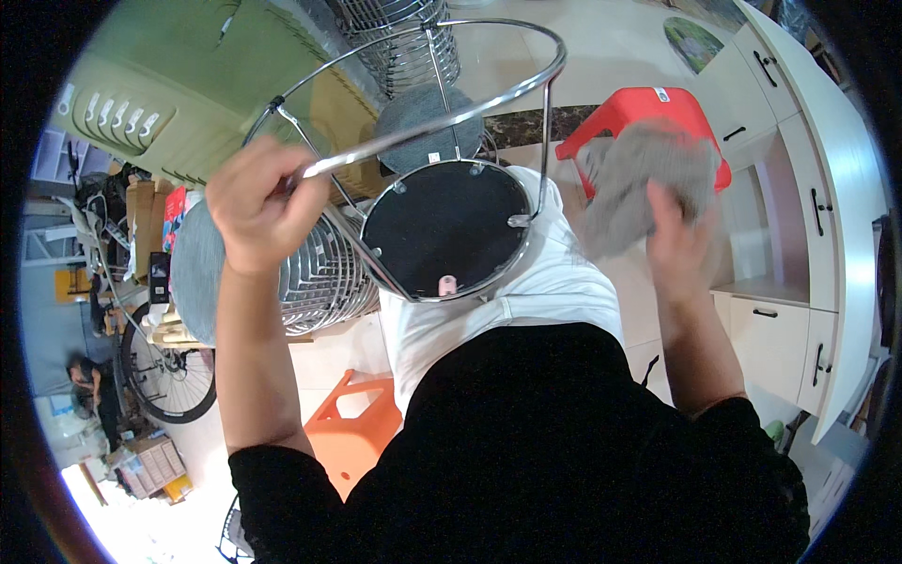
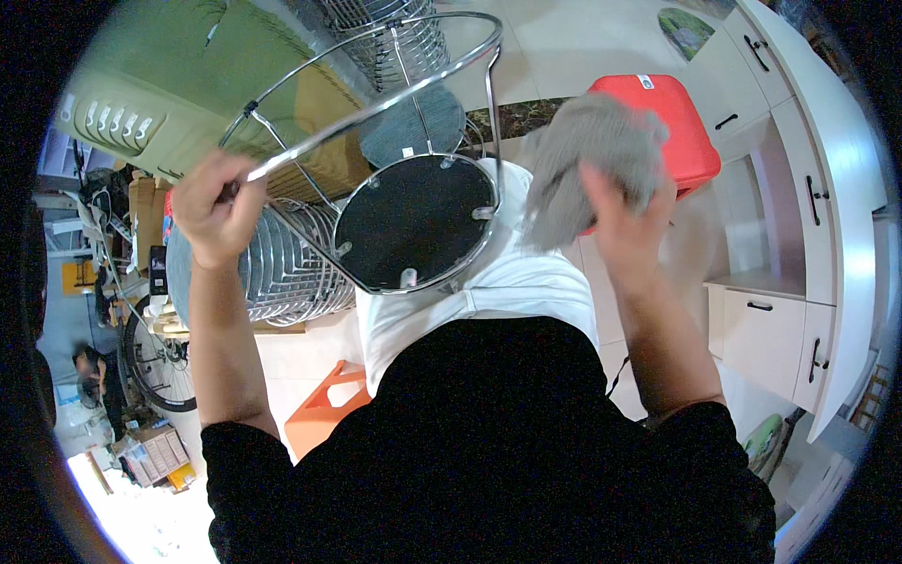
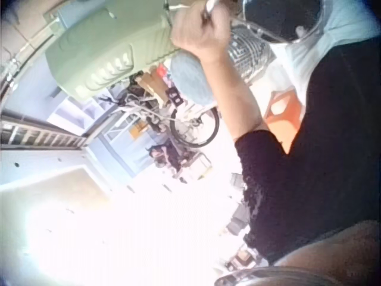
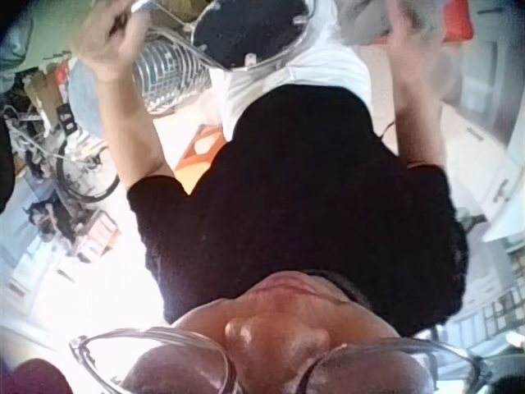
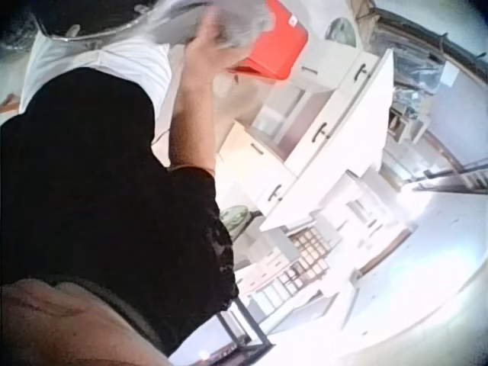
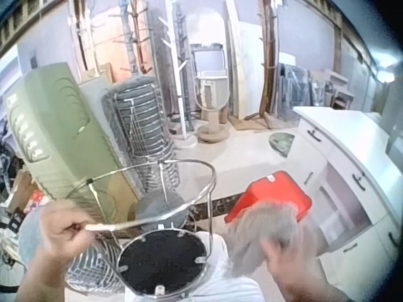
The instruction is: The person wipes the metal frame and fabric seat of a stool with a gray cloth. They rotate the stool to access different sides, remove the seat cushion to clean underneath, then replace the cushion and continue wiping the frame and seat surface.
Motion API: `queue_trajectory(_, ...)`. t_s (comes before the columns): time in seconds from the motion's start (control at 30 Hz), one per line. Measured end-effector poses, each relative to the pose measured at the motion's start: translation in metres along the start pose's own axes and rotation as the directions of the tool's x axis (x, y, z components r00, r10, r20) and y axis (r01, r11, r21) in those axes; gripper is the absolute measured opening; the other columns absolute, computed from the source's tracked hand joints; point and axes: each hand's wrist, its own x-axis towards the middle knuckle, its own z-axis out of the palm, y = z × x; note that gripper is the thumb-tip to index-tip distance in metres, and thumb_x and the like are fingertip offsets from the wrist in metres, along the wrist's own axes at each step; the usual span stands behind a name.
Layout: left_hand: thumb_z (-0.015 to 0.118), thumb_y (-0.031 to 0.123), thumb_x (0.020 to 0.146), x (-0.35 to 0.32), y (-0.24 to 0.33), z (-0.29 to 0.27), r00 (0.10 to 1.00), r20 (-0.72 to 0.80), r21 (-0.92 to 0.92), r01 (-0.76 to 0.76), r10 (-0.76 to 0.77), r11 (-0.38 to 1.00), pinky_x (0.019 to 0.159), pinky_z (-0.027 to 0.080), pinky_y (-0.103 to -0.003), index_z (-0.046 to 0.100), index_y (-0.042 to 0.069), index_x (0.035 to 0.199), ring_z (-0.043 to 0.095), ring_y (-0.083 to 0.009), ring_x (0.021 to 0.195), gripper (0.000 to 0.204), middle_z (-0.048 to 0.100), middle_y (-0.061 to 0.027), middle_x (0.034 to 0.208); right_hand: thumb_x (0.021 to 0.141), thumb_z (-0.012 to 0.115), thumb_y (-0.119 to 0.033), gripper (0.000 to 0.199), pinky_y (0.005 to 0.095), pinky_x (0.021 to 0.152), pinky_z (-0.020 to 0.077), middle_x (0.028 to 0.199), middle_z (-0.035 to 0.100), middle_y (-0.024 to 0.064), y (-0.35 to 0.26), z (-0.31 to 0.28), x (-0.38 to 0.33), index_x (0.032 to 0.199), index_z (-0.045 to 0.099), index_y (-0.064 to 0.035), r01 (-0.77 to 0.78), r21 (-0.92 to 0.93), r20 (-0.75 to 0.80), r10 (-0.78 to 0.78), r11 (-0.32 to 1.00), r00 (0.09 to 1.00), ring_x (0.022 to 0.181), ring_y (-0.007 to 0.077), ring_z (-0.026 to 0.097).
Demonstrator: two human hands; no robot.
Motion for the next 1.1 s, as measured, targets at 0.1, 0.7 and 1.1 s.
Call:
queue_trajectory(0.1, 0.072, 0.003, 0.064, -0.028, -0.020, -0.011, 0.996, 0.047, -0.066, 0.079, -0.076, 0.995, 0.045, 0.033, -0.028, 0.055, 0.004, 0.065, 0.045, -0.0154, 0.049, 0.017, 0.049, -0.0054, 0.057, 0.086, 0.070, -0.014, 0.047, 0.0334, 0.088, 0.0491, 0.117, 0.063, 0.0118, -0.005, 0.017, 0.047, 0.127, 0.052, 0.0022, -0.228, 0.187, 0.052, 0.222, 0.956, 0.974, 0.099, 0.0200, 0.062)
queue_trajectory(0.7, 0.066, 0.030, 0.079, -0.029, -0.003, -0.034, 0.983, 0.172, -0.098, 0.080, -0.062, 0.992, 0.059, 0.042, -0.035, 0.058, 0.003, 0.070, 0.053, -0.0264, 0.062, 0.030, 0.055, -0.0103, 0.066, 0.084, 0.073, -0.011, 0.025, 0.0283, 0.082, 0.0503, 0.098, 0.069, 0.0046, -0.022, 0.095, 0.024, 0.105, 0.064, -0.0011, -0.196, 0.568, 0.296, 0.024, 0.799, 0.955, 0.088, 0.0132, 0.064)
queue_trajectory(1.1, 0.077, 0.027, 0.076, -0.012, 0.076, 0.014, 0.998, 0.042, 0.126, 0.050, -0.055, 0.991, 0.042, 0.037, -0.033, 0.060, 0.008, 0.068, 0.051, -0.0240, 0.047, 0.026, 0.053, -0.0049, 0.058, 0.074, 0.079, -0.012, 0.039, 0.0299, 0.083, 0.0507, 0.097, 0.070, 0.0087, 0.035, 0.091, -0.041, 0.107, 0.063, 0.0009, -0.173, 0.155, 0.478, 0.080, 0.973, 0.875, 0.089, 0.0152, 0.065)
